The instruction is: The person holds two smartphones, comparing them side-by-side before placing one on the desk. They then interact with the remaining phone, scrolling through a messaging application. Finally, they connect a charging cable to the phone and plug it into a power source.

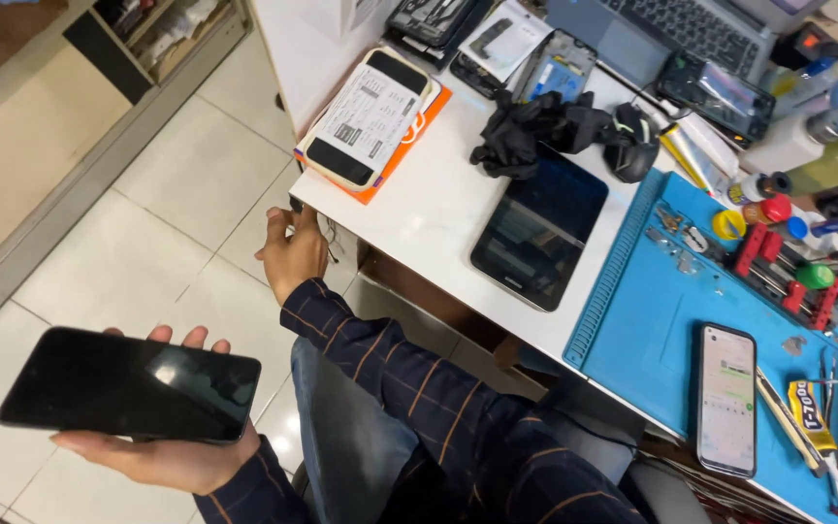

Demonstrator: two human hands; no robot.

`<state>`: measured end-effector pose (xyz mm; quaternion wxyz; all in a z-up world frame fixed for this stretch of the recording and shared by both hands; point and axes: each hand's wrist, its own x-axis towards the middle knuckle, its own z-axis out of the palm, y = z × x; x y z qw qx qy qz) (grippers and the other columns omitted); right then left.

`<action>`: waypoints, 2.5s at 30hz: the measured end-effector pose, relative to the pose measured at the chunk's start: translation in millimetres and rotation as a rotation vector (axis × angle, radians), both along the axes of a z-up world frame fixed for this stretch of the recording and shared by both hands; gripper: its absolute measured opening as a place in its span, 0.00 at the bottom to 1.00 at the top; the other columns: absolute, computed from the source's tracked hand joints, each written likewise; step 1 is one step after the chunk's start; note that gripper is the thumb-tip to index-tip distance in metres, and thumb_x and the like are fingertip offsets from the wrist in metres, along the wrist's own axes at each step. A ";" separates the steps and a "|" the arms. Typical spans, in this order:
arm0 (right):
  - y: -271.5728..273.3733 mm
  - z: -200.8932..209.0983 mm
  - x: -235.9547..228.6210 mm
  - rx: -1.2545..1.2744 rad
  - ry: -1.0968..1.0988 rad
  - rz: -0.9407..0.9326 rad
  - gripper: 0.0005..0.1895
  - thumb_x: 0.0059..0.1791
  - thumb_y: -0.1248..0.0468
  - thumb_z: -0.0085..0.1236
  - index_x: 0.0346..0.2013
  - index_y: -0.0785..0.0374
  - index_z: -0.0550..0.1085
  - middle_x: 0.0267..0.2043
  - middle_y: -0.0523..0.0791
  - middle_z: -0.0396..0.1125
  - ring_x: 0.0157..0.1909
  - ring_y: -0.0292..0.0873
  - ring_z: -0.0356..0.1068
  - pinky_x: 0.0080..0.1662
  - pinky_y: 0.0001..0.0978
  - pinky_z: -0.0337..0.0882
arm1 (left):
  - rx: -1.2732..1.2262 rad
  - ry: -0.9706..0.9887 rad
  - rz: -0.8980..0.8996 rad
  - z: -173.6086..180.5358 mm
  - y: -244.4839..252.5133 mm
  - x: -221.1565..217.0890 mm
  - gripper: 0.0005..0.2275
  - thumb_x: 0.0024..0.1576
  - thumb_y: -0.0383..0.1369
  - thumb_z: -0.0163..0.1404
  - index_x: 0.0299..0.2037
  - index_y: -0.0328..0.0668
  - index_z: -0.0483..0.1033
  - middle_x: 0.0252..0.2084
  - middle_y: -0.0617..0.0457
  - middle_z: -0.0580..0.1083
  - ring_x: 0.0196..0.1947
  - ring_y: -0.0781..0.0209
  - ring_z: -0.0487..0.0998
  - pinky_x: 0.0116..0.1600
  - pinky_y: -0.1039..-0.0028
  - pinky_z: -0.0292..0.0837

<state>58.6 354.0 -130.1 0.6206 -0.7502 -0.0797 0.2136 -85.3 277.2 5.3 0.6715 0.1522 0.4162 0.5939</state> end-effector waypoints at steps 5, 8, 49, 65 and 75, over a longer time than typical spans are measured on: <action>-5.4 15.9 1.8 0.038 0.097 -0.009 0.29 0.59 0.56 0.45 0.75 0.60 0.64 0.53 0.38 0.79 0.22 0.46 0.77 0.45 0.38 0.73 | 0.006 0.040 0.011 1.9 -12.4 -3.4 0.42 0.39 0.68 0.49 0.60 0.49 0.79 0.47 0.48 0.81 0.41 0.47 0.84 0.46 0.59 0.84; 0.9 9.8 8.8 -0.028 0.095 0.038 0.19 0.59 0.51 0.49 0.60 0.56 0.71 0.46 0.38 0.78 0.27 0.41 0.79 0.48 0.44 0.71 | 0.039 0.006 -0.005 -1.0 -15.1 -6.4 0.42 0.41 0.68 0.50 0.62 0.48 0.79 0.46 0.48 0.80 0.41 0.45 0.83 0.45 0.59 0.82; -128.2 -63.8 58.9 -0.031 -0.206 0.465 0.13 0.62 0.59 0.51 0.56 0.60 0.79 0.44 0.53 0.81 0.47 0.49 0.80 0.53 0.45 0.79 | 0.227 -0.060 -0.924 -173.8 43.9 66.0 0.41 0.68 0.65 0.34 0.69 0.29 0.72 0.64 0.28 0.77 0.43 0.35 0.87 0.43 0.42 0.89; -274.4 -66.2 -10.8 0.188 0.011 0.523 0.11 0.59 0.68 0.56 0.55 0.66 0.82 0.23 0.46 0.72 0.27 0.38 0.73 0.35 0.28 0.76 | -0.035 -0.492 -0.670 -103.0 58.4 61.9 0.39 0.57 0.65 0.44 0.64 0.35 0.79 0.48 0.36 0.82 0.43 0.37 0.86 0.52 0.47 0.87; -395.0 149.5 11.0 -0.292 -0.656 0.618 0.16 0.59 0.62 0.55 0.57 0.65 0.79 0.44 0.49 0.81 0.42 0.51 0.84 0.42 0.40 0.78 | 0.076 -0.045 -0.479 -63.2 -1.7 60.4 0.43 0.49 0.68 0.48 0.67 0.45 0.77 0.39 0.43 0.81 0.31 0.50 0.84 0.33 0.68 0.79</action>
